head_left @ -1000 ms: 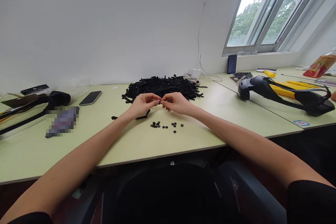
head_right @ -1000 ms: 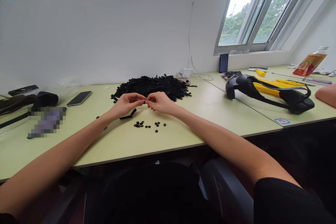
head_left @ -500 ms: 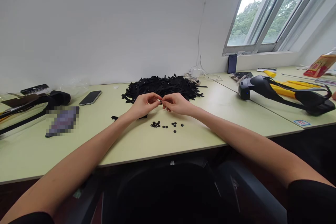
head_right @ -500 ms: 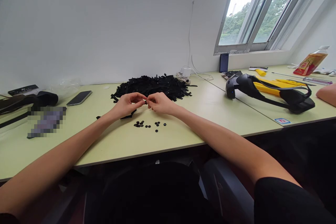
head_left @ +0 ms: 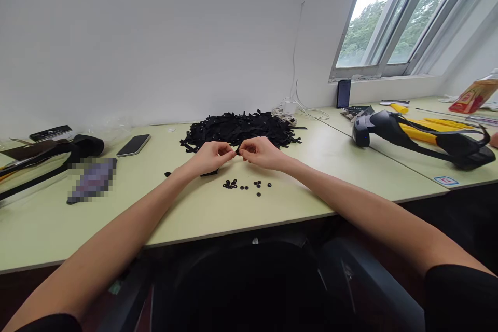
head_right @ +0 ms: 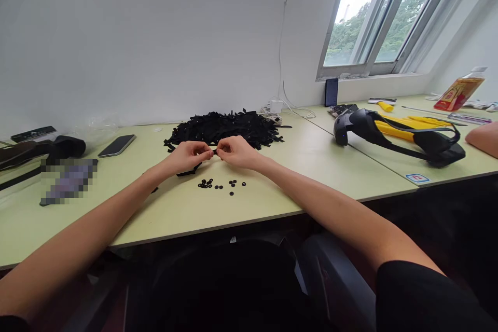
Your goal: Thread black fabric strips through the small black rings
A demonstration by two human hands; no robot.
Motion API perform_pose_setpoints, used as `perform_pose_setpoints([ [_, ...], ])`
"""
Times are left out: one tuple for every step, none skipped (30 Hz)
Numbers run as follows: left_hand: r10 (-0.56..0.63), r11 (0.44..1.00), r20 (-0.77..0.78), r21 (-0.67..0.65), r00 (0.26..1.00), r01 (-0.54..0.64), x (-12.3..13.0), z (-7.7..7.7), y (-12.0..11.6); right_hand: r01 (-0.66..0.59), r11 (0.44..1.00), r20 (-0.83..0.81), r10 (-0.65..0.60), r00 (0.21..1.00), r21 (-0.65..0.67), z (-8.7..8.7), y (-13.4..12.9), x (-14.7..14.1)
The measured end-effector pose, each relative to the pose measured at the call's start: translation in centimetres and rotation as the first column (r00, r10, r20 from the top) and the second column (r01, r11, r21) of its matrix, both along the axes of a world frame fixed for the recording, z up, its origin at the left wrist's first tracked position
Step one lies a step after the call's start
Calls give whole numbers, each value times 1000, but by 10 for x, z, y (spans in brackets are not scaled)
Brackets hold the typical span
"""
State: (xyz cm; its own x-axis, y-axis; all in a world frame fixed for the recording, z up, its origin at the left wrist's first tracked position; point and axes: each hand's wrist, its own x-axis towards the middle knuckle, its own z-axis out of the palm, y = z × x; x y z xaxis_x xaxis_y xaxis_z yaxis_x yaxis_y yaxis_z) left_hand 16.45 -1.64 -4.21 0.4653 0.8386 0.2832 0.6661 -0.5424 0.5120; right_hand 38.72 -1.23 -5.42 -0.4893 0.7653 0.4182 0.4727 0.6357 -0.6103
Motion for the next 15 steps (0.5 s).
perform_pose_setpoints([
  [8, 1000, -33, 29, 999, -7, -2, 1, 0, 8, 1000, -10, -8, 1000, 12, 0, 1, 1],
  [15, 999, -57, 52, 998, -12, -4, 2, 0, 21, 999, -23, -20, 1000, 26, 1, 1, 1],
  [12, 998, -77, 55, 997, -8, -7, 4, 0, 37, 999, -35, -36, 999, 40, 1, 2, 2],
  [-12, 999, -96, 31, 995, 15, -9, 8, -1, 56, 997, -44, -54, 998, 52, 2, 2, 2],
  [-58, 998, -114, -18, 992, 56, -11, 11, -2, 74, 995, -50, -71, 996, 61, 2, 2, 3],
  [-122, 990, -130, -81, 984, 112, -12, 15, -4, 87, 994, -52, -84, 995, 67, 2, 2, 3],
  [-195, 973, -143, -151, 970, 173, -13, 19, -6, 95, 993, -50, -91, 995, 71, 2, 2, 3],
  [-268, 947, -153, -221, 951, 232, -13, 23, -8, 97, 993, -44, -94, 995, 72, 2, 2, 2],
  [-334, 917, -156, -283, 930, 281, -12, 25, -11, 95, 993, -37, -93, 995, 72, 2, 1, 2],
  [-384, 887, -152, -335, 911, 318, -11, 27, -13, 93, 993, -29, -91, 995, 73, 2, 1, 2],
  [-419, 861, -141, -376, 897, 343, -10, 28, -15, 92, 993, -20, -91, 996, 74, 2, 0, 1],
  [-443, 838, -128, -410, 887, 360, -8, 29, -16, 93, 993, -11, -92, 996, 75, 2, 0, 1],
  [-455, 824, -116, -431, 883, 368, -7, 28, -17, 93, 993, -5, -93, 996, 75, 2, 0, 1],
  [-460, 817, -112, -443, 881, 370, -6, 27, -19, 92, 993, 0, -92, 996, 75, 1, 0, 1],
  [-455, 818, -112, -445, 883, 365, -6, 27, -20, 91, 993, 5, -91, 996, 74, 1, 1, 1],
])
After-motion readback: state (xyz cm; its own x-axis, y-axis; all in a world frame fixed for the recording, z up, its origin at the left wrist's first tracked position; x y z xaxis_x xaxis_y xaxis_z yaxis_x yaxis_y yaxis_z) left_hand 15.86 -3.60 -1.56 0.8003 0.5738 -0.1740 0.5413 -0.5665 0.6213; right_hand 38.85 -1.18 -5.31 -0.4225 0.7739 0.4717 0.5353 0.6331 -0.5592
